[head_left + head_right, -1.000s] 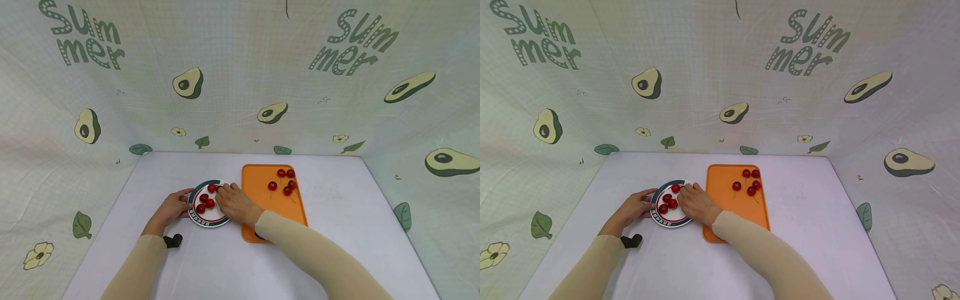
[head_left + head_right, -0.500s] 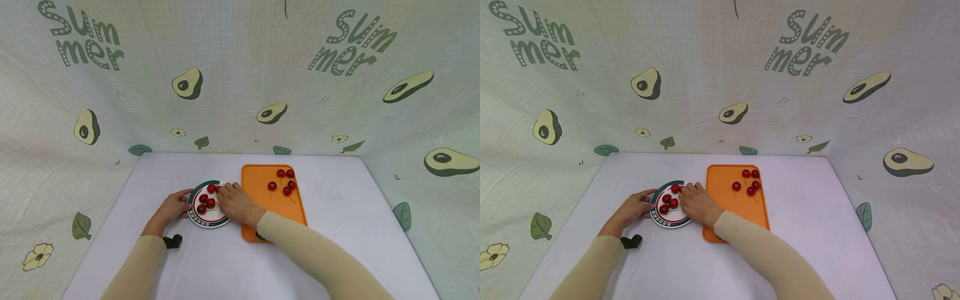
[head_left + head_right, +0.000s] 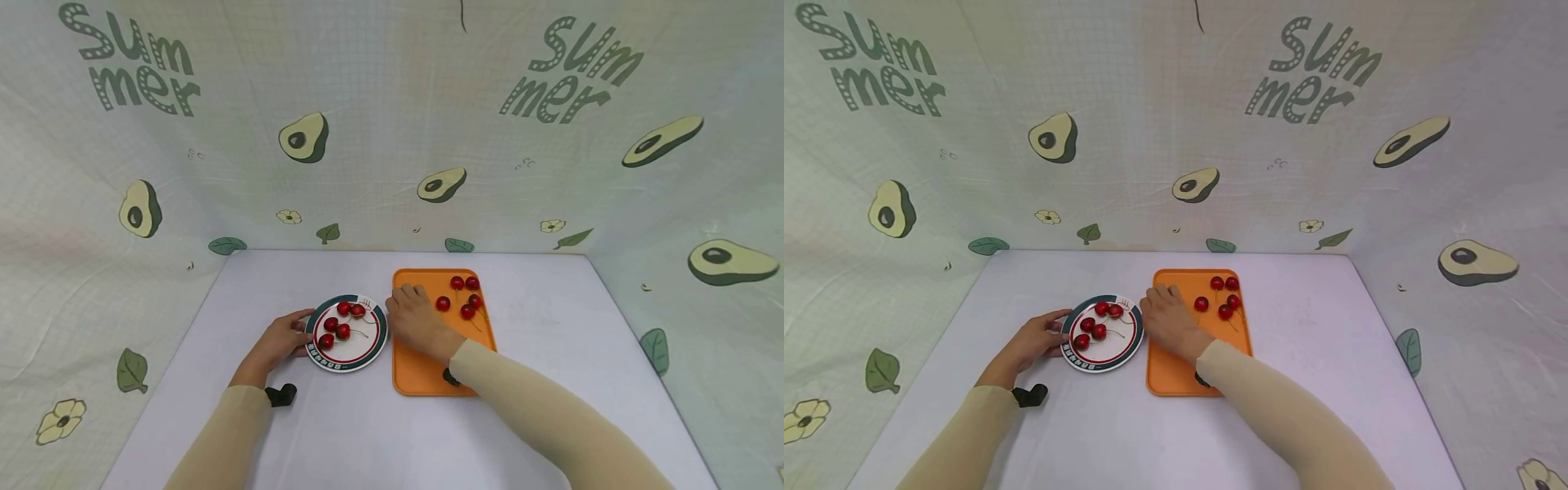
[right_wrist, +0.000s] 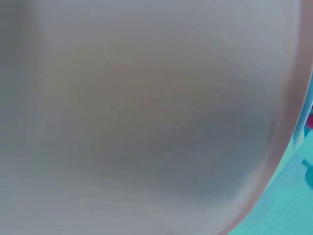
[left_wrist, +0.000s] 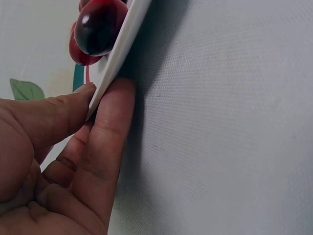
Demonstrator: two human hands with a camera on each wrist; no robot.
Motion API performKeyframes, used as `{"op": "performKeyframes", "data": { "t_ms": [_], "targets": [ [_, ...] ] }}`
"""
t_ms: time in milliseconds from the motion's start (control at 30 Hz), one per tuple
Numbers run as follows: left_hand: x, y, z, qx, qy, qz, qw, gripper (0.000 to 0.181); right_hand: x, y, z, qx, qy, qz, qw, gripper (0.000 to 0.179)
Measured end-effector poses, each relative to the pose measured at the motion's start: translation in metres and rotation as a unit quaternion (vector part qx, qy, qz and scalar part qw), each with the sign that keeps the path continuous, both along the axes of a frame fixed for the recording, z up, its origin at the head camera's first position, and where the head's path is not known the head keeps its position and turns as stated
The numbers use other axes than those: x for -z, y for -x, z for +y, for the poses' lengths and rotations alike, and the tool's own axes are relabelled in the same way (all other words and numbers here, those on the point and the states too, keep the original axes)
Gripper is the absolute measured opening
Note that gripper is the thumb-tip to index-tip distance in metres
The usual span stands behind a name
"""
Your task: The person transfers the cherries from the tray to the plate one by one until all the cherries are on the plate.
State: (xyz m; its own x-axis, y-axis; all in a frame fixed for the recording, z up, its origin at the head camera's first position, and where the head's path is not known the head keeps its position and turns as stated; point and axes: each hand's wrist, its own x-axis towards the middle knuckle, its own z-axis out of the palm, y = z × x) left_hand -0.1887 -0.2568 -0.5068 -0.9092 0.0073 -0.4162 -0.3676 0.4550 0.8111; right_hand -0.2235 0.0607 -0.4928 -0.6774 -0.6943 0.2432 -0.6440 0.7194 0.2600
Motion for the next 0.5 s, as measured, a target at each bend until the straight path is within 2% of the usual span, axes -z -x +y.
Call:
{"op": "performKeyframes", "data": {
  "t_ms": [267, 500],
  "targets": [
    [0.000, -0.001, -0.001, 0.001, 0.004, 0.002, 1.0000, 0.065, 0.001, 0.001, 0.040, 0.022, 0.028, 0.007, 0.9994, 0.022],
    [0.003, 0.000, -0.001, 0.001, 0.011, 0.003, 0.9999, 0.065, 0.001, -0.007, 0.079, 0.041, 0.030, 0.021, 0.9985, 0.021]
  ]
}}
